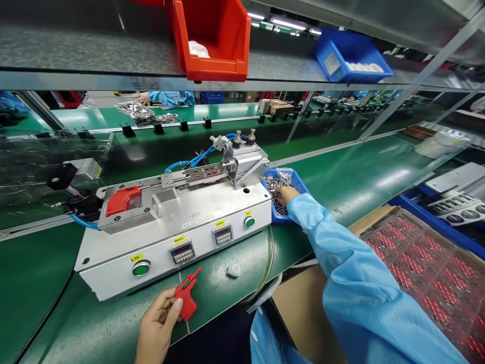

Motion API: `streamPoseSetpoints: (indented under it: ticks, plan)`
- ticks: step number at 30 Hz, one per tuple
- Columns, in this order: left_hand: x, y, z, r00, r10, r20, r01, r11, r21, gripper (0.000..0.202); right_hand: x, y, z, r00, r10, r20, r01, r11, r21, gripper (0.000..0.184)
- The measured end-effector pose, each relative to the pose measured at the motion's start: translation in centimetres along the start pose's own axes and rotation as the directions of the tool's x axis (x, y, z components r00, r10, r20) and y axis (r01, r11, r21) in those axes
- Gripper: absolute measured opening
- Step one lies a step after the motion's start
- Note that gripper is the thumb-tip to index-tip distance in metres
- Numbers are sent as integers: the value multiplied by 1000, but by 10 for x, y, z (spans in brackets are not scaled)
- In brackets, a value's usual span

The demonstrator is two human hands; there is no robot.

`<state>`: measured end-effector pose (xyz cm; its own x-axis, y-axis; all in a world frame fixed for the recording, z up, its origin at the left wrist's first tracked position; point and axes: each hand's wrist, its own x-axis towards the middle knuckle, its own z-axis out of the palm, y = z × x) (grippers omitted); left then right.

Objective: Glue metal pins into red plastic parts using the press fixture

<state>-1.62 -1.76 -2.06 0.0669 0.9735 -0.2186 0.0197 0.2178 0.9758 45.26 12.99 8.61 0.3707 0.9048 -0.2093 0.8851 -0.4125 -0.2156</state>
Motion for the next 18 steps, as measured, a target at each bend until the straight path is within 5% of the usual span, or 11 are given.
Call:
streamPoseSetpoints:
  ticks: [6, 11, 15, 18]
  plan:
    - [-3, 3, 3, 999, -30, 30, 32, 998, -49, 52, -18, 7, -16, 994, -66, -84, 88, 950, 298, 21]
    - [10, -17, -10, 988, -9, 152, 11, 1000, -12, 50, -55, -7, -55, 956, -230, -183, 294, 759, 582, 44]
    - [16, -29, -15, 973, -15, 230, 24, 999, -34, 46, -90, -36, -86, 920, -313, -236, 372, 512, 774, 58]
    - [14, -26, -9, 970, -1, 241, 19, 997, -72, 45, -109, -72, -96, 896, -379, -232, 410, 505, 760, 54]
